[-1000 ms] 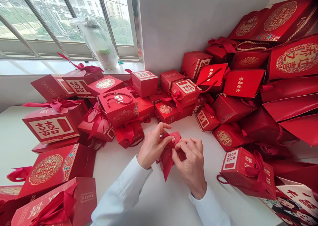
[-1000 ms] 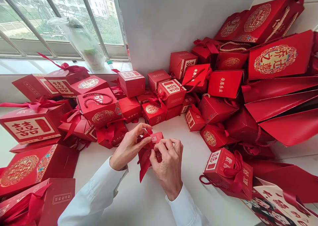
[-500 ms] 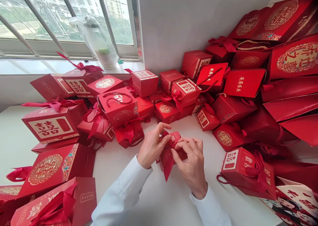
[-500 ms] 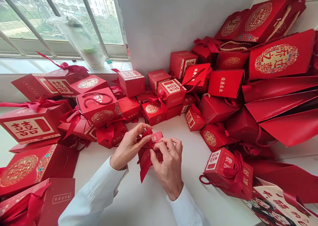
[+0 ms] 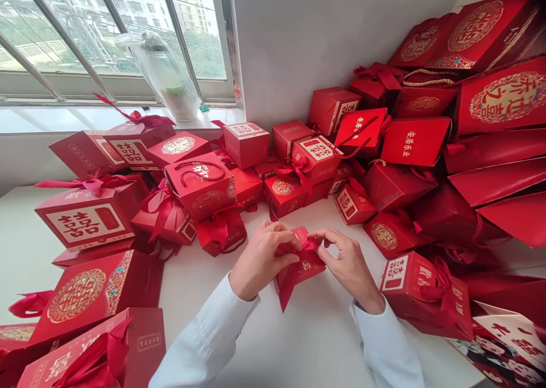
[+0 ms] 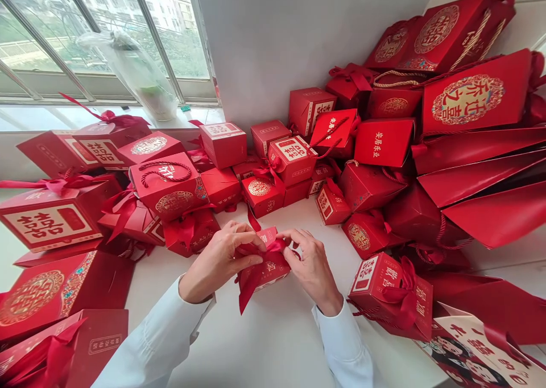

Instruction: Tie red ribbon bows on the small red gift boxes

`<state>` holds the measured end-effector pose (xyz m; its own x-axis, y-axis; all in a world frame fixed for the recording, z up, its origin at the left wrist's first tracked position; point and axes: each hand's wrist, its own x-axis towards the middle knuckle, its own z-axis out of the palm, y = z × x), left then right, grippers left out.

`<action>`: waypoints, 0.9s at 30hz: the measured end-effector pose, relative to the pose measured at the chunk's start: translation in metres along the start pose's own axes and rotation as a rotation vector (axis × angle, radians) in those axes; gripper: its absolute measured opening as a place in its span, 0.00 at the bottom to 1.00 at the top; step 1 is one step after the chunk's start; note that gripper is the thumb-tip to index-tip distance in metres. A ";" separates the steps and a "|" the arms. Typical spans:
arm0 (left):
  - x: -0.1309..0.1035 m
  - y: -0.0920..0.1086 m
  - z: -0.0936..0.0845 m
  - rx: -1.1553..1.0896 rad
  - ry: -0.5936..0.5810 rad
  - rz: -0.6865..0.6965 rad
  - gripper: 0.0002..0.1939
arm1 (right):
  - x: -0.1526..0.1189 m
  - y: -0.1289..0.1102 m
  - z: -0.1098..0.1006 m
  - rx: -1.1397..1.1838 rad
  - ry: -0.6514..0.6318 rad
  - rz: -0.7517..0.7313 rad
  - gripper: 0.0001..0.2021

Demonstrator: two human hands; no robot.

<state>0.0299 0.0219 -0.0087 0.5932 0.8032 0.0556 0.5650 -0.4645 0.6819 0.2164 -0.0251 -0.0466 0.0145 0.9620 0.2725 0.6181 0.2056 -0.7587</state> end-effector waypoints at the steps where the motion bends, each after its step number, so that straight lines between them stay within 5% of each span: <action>1: 0.000 0.000 0.000 -0.007 -0.013 0.011 0.04 | 0.001 -0.002 0.000 -0.006 0.002 -0.006 0.13; 16: 0.006 -0.009 0.004 -0.003 -0.060 0.131 0.06 | 0.019 0.001 0.025 0.265 0.166 0.135 0.08; 27: 0.007 -0.009 0.004 -0.013 -0.079 0.134 0.05 | -0.010 -0.002 -0.006 0.067 0.095 0.017 0.05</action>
<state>0.0316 0.0306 -0.0175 0.7062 0.7023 0.0893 0.4709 -0.5601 0.6816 0.2194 -0.0358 -0.0440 0.1008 0.9450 0.3113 0.5631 0.2037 -0.8009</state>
